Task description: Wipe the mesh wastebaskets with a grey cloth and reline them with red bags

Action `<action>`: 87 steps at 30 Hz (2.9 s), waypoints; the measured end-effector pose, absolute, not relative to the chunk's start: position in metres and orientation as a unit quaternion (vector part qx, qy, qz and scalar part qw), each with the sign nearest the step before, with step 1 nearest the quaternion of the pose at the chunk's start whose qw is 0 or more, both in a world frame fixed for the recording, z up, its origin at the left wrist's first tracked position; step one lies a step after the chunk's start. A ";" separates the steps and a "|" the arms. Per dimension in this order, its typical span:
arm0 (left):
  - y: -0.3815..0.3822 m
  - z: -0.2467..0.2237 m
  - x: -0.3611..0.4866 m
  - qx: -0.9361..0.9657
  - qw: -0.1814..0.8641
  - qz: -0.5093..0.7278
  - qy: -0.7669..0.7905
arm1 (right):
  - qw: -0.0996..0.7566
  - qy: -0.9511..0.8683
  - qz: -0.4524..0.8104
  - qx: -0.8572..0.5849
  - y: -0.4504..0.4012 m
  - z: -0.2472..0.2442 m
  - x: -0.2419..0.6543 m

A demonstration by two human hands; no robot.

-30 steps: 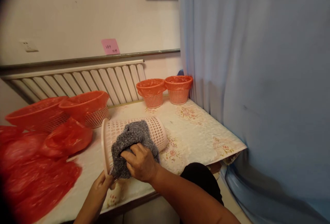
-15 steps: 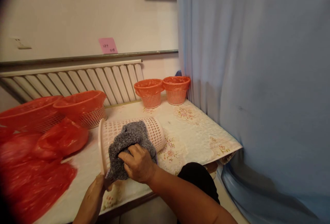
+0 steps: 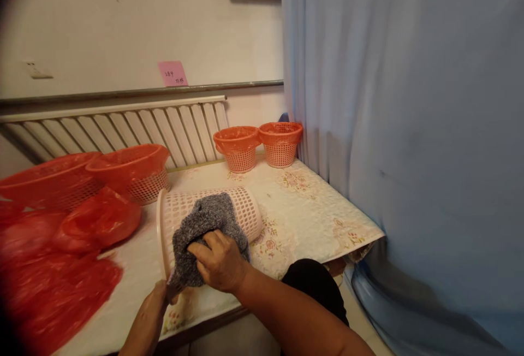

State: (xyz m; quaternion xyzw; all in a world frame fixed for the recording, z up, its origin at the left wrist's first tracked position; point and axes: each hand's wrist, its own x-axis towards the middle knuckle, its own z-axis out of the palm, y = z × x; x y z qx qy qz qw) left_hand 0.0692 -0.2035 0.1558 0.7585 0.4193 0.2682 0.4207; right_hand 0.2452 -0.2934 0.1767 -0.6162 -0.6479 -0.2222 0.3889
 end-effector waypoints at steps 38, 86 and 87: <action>-0.190 0.136 0.067 0.748 0.421 0.275 0.433 | 0.359 -0.659 -0.195 -0.632 -0.294 0.179 0.246; -0.209 0.198 0.096 0.733 0.504 0.304 0.342 | 0.524 -0.385 -0.249 -0.717 -0.267 0.172 0.302; -0.210 0.201 0.097 0.733 0.501 0.305 0.345 | 0.515 -0.437 -0.244 -0.696 -0.266 0.170 0.283</action>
